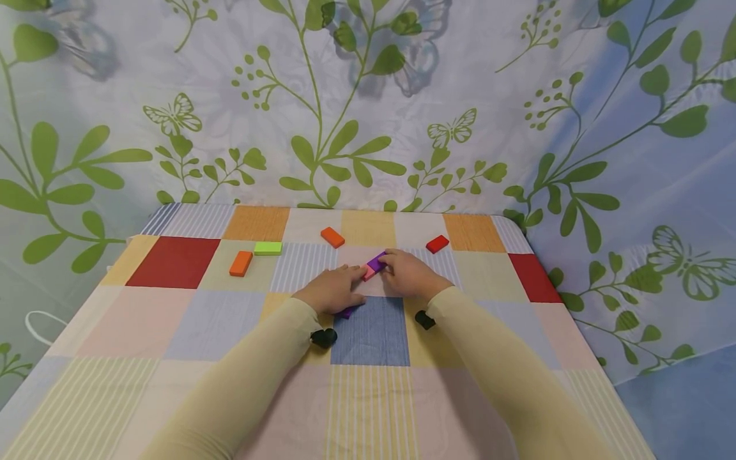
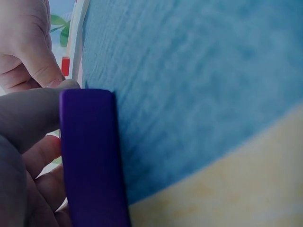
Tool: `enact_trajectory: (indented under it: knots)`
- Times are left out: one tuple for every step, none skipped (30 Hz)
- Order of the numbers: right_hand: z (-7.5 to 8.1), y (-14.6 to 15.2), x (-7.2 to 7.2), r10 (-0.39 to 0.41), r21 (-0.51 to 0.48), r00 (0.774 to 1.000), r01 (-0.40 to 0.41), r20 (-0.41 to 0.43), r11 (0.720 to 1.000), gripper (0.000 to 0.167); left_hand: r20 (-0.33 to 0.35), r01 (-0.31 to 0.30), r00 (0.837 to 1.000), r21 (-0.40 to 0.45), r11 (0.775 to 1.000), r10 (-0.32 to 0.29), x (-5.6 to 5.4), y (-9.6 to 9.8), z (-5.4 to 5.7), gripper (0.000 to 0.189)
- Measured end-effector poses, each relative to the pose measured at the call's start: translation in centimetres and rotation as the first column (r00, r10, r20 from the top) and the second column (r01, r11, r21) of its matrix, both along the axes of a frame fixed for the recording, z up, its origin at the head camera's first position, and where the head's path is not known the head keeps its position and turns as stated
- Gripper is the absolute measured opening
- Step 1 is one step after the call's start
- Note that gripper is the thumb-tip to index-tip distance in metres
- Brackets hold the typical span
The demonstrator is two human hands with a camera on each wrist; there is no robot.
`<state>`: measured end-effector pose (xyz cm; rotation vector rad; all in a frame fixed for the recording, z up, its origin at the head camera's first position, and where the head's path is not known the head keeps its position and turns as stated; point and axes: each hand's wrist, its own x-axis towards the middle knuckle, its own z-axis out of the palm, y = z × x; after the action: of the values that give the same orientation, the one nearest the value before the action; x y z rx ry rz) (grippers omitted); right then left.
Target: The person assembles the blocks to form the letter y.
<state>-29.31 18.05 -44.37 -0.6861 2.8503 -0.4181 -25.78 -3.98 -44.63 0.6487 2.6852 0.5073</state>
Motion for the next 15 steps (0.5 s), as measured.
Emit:
enact_trajectory:
  knots:
    - [0.0, 0.0, 0.0, -0.003, -0.004, 1.0, 0.003, 0.001, 1.0, 0.044, -0.001, 0.001, 1.0, 0.002, 1.0, -0.001, 0.0, 0.0, 0.0, 0.078]
    - [0.0, 0.0, 0.1, -0.006, -0.008, 1.0, 0.006, 0.003, 1.0, 0.043, -0.002, 0.002, 1.0, 0.004, 1.0, -0.002, 0.0, 0.0, 0.0, 0.078]
    - [0.0, 0.1, 0.1, -0.008, -0.015, 1.0, 0.008, 0.003, 1.0, 0.043, -0.003, 0.003, 1.0, 0.007, 1.0, -0.003, 0.1, 0.0, 0.0, 0.078]
    - [0.0, 0.1, 0.1, -0.008, -0.022, 1.0, 0.008, 0.003, 1.0, 0.043, -0.003, 0.002, 1.0, 0.01, 1.0, -0.002, 0.1, 0.0, 0.0, 0.078]
    - [0.1, 0.1, 0.2, -0.006, -0.027, 1.0, 0.006, 0.0, 1.0, 0.042, -0.002, 0.002, 1.0, 0.011, 1.0, -0.002, 0.1, 0.0, 0.0, 0.078]
    - [0.1, 0.1, 0.2, -0.006, -0.034, 1.0, 0.006, -0.001, 0.999, 0.042, 0.0, 0.002, 1.0, 0.012, 1.0, -0.002, 0.1, 0.0, 0.0, 0.078]
    - [0.2, 0.2, 0.3, -0.008, -0.044, 1.0, 0.008, 0.0, 0.999, 0.043, 0.004, 0.0, 1.0, 0.013, 1.0, 0.0, 0.1, 0.0, 0.0, 0.078]
    - [0.2, 0.2, 0.3, -0.012, -0.05, 1.0, 0.011, -0.003, 0.999, 0.043, 0.007, -0.002, 1.0, 0.012, 1.0, 0.002, 0.1, 0.0, 0.0, 0.077]
    - [0.3, 0.3, 0.4, -0.012, -0.053, 1.0, 0.012, -0.011, 0.999, 0.043, 0.011, -0.003, 1.0, 0.012, 1.0, 0.003, 0.0, 0.0, -0.1, 0.077]
    - [0.3, 0.5, 0.4, -0.02, -0.057, 1.0, 0.02, -0.013, 0.998, 0.044, 0.014, -0.004, 1.0, 0.011, 1.0, 0.004, 0.0, 0.0, -0.1, 0.077]
    - [0.4, 0.6, 0.4, -0.03, -0.059, 0.999, 0.029, -0.015, 0.998, 0.044, 0.018, -0.006, 1.0, 0.011, 1.0, 0.006, 0.0, 0.0, -0.1, 0.077]
    - [0.4, 0.7, 0.4, -0.036, -0.063, 0.999, 0.035, -0.022, 0.997, 0.045, 0.022, -0.007, 1.0, 0.01, 1.0, 0.007, 0.0, 0.0, -0.2, 0.077]
    - [0.5, 0.9, 0.4, -0.043, -0.064, 0.999, 0.041, -0.029, 0.997, 0.045, 0.025, -0.009, 1.0, 0.009, 1.0, 0.009, 0.0, 0.1, -0.2, 0.077]
    - [0.5, 1.1, 0.4, -0.049, -0.061, 0.998, 0.046, -0.038, 0.997, 0.045, 0.029, -0.011, 1.0, 0.009, 1.0, 0.01, -0.1, 0.1, -0.2, 0.077]
    - [0.6, 1.3, 0.4, -0.053, -0.056, 0.998, 0.05, -0.047, 0.997, 0.045, 0.032, -0.012, 0.999, 0.009, 1.0, 0.012, -0.1, 0.1, -0.2, 0.077]
